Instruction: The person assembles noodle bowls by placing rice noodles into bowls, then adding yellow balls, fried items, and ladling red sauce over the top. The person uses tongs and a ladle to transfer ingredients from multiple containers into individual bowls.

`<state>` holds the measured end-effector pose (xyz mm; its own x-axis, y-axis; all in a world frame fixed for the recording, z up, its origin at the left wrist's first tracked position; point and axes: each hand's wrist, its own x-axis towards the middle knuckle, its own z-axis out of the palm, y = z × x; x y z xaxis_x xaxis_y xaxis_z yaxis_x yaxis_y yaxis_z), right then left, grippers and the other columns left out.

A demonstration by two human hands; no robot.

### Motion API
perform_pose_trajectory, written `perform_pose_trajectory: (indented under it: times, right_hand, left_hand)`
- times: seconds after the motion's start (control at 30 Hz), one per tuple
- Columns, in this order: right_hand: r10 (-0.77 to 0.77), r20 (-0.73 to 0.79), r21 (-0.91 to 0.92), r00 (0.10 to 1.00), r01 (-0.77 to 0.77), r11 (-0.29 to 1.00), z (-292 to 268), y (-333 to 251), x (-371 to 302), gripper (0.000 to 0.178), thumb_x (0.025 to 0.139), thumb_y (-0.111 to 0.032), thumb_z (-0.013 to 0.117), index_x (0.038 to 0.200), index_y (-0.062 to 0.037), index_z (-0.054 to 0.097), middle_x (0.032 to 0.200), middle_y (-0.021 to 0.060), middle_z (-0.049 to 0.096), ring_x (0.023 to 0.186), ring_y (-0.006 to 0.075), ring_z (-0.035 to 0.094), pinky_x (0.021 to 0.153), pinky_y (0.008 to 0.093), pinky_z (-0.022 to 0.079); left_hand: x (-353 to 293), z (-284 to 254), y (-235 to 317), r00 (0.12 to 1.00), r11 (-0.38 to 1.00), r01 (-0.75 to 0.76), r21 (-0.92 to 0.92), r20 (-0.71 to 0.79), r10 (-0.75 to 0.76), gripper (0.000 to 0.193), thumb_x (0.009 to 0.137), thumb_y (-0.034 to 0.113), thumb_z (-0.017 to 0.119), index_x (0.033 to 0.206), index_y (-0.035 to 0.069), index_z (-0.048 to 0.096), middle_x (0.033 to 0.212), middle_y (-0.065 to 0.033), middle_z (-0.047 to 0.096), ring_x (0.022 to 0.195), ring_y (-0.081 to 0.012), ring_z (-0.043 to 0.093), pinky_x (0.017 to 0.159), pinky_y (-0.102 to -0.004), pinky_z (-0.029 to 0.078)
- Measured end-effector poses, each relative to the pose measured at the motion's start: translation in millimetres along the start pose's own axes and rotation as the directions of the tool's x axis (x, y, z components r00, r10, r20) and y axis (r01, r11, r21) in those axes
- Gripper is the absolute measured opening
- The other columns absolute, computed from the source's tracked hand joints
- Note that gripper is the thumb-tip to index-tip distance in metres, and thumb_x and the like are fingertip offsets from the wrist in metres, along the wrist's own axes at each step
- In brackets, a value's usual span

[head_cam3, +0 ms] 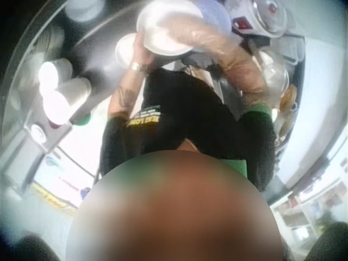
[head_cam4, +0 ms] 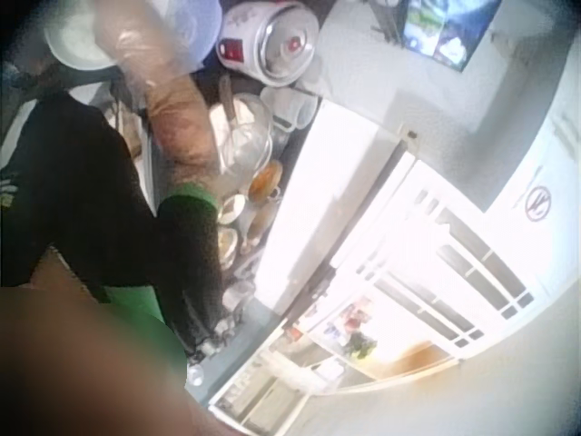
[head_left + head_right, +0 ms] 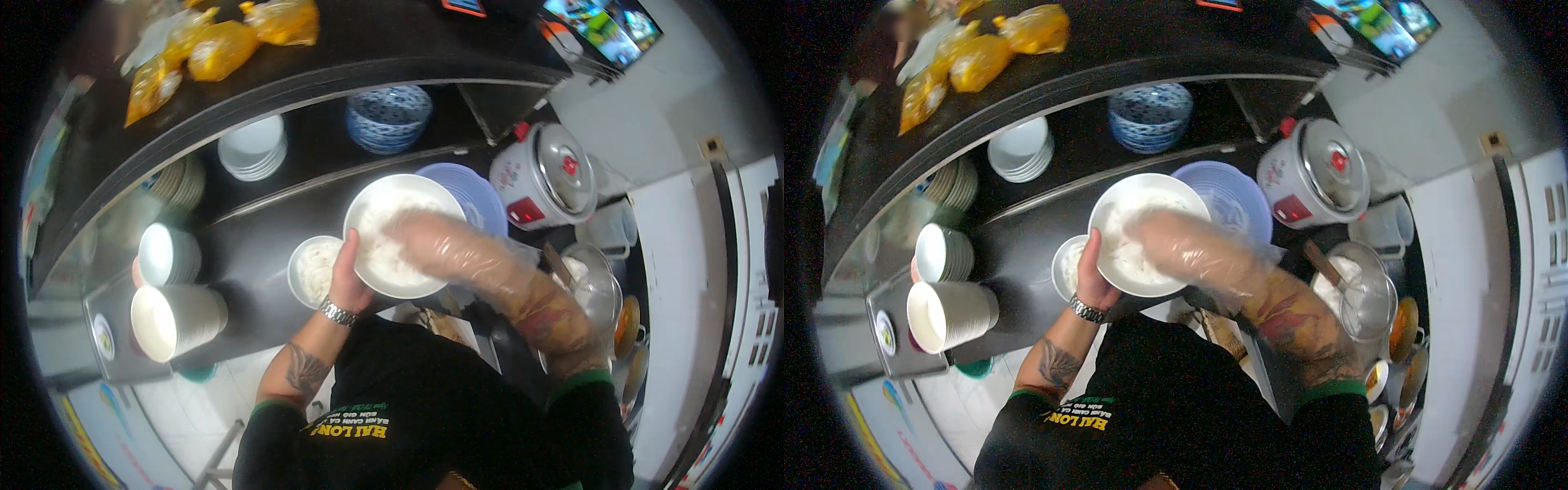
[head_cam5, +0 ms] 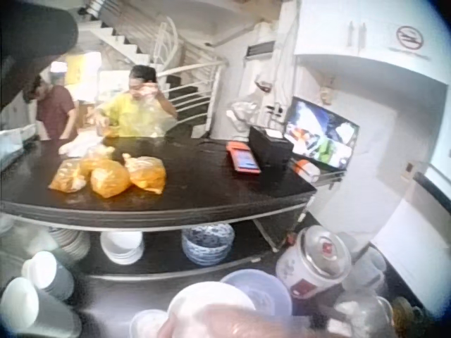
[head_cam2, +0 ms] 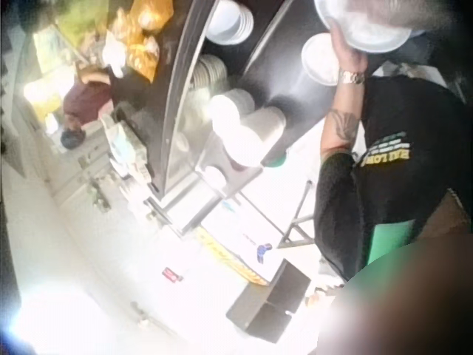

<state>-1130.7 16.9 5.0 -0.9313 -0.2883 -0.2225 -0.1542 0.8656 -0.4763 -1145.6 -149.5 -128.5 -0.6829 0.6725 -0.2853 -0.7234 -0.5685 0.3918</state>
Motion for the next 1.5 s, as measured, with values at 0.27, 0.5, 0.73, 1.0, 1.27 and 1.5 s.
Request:
perform_pose_trajectory:
  times: [0.27, 0.5, 0.73, 1.0, 1.27, 1.5]
  right_hand:
    - [0.347, -0.106, 0.454, 0.932, -0.265, 0.851, 25, 91, 10, 0.045, 0.083, -0.014, 0.065, 0.126, -0.0040, 0.058, 0.125, 0.0178, 0.059, 0.113, 0.0272, 0.058, 0.099, 0.0369, 0.044]
    - [0.636, -0.023, -0.056, 0.771, -0.636, 0.769, 151, 195, -20, 0.063, 0.075, -0.028, 0.072, 0.128, 0.0002, 0.054, 0.124, 0.0234, 0.058, 0.118, 0.0363, 0.053, 0.105, 0.0409, 0.039]
    - [0.585, -0.006, 0.021, 0.811, -0.585, 0.811, 172, 200, -13, 0.049, 0.076, -0.019, 0.065, 0.121, -0.0009, 0.058, 0.121, 0.0232, 0.059, 0.112, 0.0381, 0.055, 0.102, 0.0419, 0.041]
    - [0.642, -0.065, 0.018, 0.764, -0.642, 0.766, 113, 221, 6, 0.077, 0.074, -0.035, 0.074, 0.138, -0.0028, 0.045, 0.137, 0.0252, 0.046, 0.132, 0.0388, 0.038, 0.110, 0.0449, 0.031]
    - [0.702, 0.088, 0.022, 0.707, -0.706, 0.708, 189, 172, 27, 0.061, 0.079, -0.030, 0.070, 0.134, -0.0136, 0.051, 0.143, 0.0261, 0.039, 0.129, 0.0418, 0.041, 0.107, 0.0443, 0.036]
    - [0.749, -0.022, 0.139, 0.663, -0.740, 0.659, 142, 161, -14, 0.046, 0.080, -0.021, 0.066, 0.124, -0.0090, 0.058, 0.111, 0.0242, 0.063, 0.105, 0.0362, 0.061, 0.091, 0.0440, 0.048]
  left_hand:
    - [-45, -88, 60, 0.866, 0.930, -0.367, 0.010, -0.363, 0.345, 0.063, 0.097, 0.044, 0.049, 0.139, -0.001, 0.036, 0.138, -0.0170, 0.048, 0.126, -0.0309, 0.048, 0.103, -0.0458, 0.041]
    - [-64, -216, 107, 0.478, 0.887, -0.398, 0.235, -0.772, 0.419, 0.046, 0.097, 0.031, 0.053, 0.132, 0.002, 0.043, 0.127, -0.0153, 0.056, 0.110, -0.0293, 0.060, 0.086, -0.0478, 0.053]
    - [-67, -284, 87, 0.361, 0.899, -0.392, 0.197, -0.866, 0.347, 0.044, 0.097, 0.031, 0.054, 0.131, 0.005, 0.045, 0.125, -0.0132, 0.058, 0.105, -0.0298, 0.063, 0.074, -0.0441, 0.057]
    - [-76, -277, 77, 0.269, 0.891, -0.296, 0.344, -0.865, 0.424, 0.046, 0.094, 0.015, 0.056, 0.132, -0.008, 0.043, 0.124, -0.0182, 0.056, 0.108, -0.0289, 0.061, 0.086, -0.0401, 0.053]
    - [13, -181, 130, 0.398, 0.123, 0.079, 0.989, -0.145, 0.906, 0.049, 0.090, 0.024, 0.065, 0.125, -0.007, 0.052, 0.128, -0.0253, 0.051, 0.114, -0.0322, 0.054, 0.089, -0.0383, 0.049]
    - [186, -226, 230, 0.660, 0.948, 0.031, 0.316, -0.719, 0.218, 0.062, 0.082, 0.045, 0.068, 0.127, 0.008, 0.048, 0.134, -0.0195, 0.042, 0.102, -0.0372, 0.056, 0.066, -0.0468, 0.053]
